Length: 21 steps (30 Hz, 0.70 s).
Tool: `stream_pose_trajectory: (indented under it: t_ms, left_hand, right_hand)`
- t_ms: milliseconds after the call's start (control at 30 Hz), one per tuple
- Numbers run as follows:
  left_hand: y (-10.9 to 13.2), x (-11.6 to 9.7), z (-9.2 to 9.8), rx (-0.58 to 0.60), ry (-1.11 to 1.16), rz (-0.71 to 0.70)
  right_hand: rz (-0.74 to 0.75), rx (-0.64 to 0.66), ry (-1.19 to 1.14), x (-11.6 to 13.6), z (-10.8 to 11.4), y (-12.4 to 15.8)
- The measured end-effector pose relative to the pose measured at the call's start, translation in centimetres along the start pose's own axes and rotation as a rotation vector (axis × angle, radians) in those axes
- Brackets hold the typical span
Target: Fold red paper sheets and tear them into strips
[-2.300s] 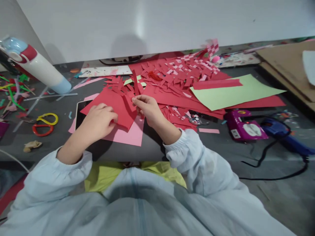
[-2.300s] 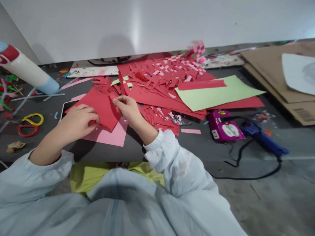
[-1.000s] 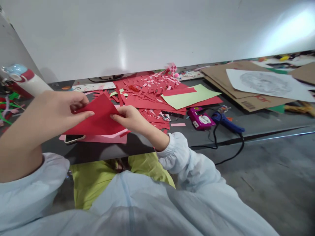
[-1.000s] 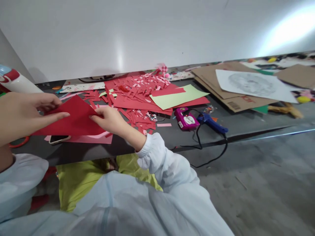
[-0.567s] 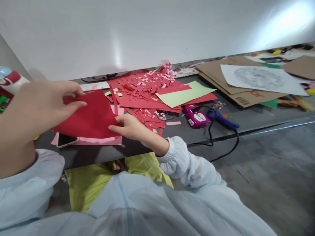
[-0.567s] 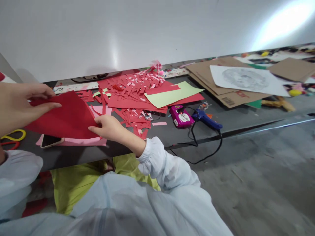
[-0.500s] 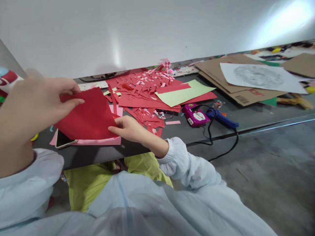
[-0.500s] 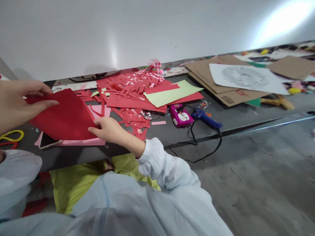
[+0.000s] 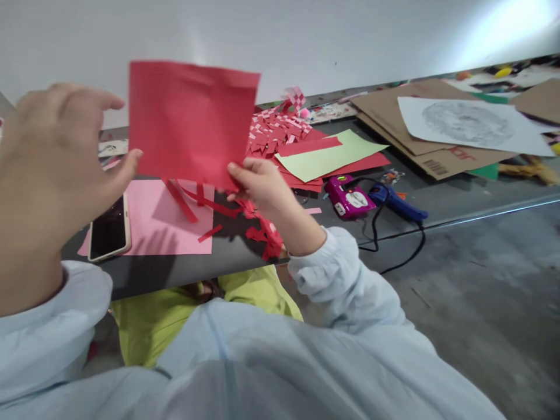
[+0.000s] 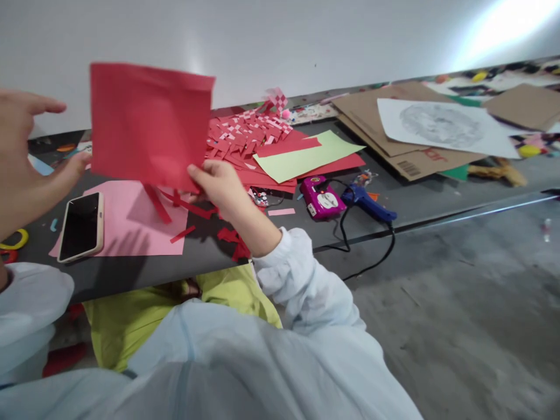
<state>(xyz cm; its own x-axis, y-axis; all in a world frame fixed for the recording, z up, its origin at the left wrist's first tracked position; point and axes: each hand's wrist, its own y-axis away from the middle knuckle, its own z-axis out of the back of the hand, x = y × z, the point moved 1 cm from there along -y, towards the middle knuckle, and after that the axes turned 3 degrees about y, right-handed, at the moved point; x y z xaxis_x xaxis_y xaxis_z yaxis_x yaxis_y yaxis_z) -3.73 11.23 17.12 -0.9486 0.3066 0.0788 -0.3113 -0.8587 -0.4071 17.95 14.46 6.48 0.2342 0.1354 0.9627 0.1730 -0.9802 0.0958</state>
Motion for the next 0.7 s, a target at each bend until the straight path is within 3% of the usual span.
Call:
stream_pose_trajectory:
  t_ms: [200,333,567,700]
  left_hand:
    - [1.1,-0.1,-1.1,0.063,-0.033,-0.035]
    - [2.2,0.5,-2.5,0.130,-0.012,-0.078]
    - [4.3,1.0,-4.1,0.266,-0.016,-0.092]
    - [4.8,0.9,-4.2,0.339,-0.056,-0.076]
  right_hand:
    - [0.072,-0.330,-0.157,1.3,4.3,-3.0]
    - [0.025,-0.419,-0.233,0.3,5.4,-4.0]
    - [-0.180,-0.213,-0.103,-1.6,4.5,-3.3]
    - [-0.116,-0.070,0.430,-1.9,3.2,-2.9]
